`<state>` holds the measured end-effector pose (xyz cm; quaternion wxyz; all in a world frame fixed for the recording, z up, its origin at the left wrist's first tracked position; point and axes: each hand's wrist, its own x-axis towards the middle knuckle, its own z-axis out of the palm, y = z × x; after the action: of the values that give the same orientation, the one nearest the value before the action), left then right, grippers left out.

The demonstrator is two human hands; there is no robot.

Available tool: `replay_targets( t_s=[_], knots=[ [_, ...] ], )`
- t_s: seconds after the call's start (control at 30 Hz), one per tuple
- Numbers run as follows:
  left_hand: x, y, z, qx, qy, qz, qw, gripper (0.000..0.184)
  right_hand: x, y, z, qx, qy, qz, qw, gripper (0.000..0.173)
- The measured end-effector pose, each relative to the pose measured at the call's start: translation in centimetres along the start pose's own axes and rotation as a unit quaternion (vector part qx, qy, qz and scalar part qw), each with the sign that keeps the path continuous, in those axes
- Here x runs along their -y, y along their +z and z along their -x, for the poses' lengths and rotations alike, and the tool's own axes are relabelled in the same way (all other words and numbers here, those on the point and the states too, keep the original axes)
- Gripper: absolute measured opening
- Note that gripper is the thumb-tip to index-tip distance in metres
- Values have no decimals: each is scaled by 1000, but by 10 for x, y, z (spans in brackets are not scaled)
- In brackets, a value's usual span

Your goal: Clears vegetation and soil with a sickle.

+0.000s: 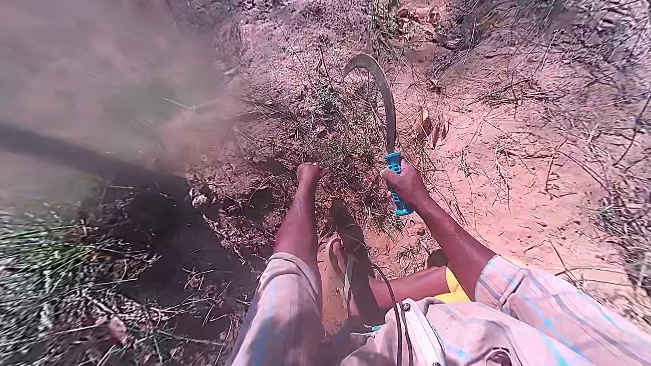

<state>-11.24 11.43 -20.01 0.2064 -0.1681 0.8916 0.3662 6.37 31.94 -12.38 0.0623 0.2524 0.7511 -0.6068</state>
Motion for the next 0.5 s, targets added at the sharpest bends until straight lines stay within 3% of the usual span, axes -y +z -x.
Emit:
replay_targets(
  t_s=[0.07,0.13,0.23,0.3,0.37,0.4,0.43,0.47,0.5],
  knots=[
    [1,0,-2,5,2,-6,1000,41,-1,7,4,-60,-59,16,996,28],
    [5,-3,1,5,12,2,1000,41,-25,23,2,-74,-51,36,995,26],
    [-6,-28,40,-11,-13,22,1000,40,-68,37,5,75,123,88,986,39],
    [-32,-69,91,15,-72,-2,997,41,-73,46,12,90,163,37,982,33],
    [-28,-92,108,-16,-57,-66,996,41,-56,47,13,38,121,28,992,29],
    [-13,-99,106,-27,-4,-117,993,44,-44,44,12,8,88,41,995,33],
    [12,-98,97,-87,85,-154,981,46,-29,38,8,-17,53,53,997,34],
    [40,-86,79,-209,178,-156,949,46,-17,34,4,-41,9,47,998,33],
    [22,-104,83,-75,65,-197,975,47,-7,29,3,-57,-32,26,998,31]
  ],
)
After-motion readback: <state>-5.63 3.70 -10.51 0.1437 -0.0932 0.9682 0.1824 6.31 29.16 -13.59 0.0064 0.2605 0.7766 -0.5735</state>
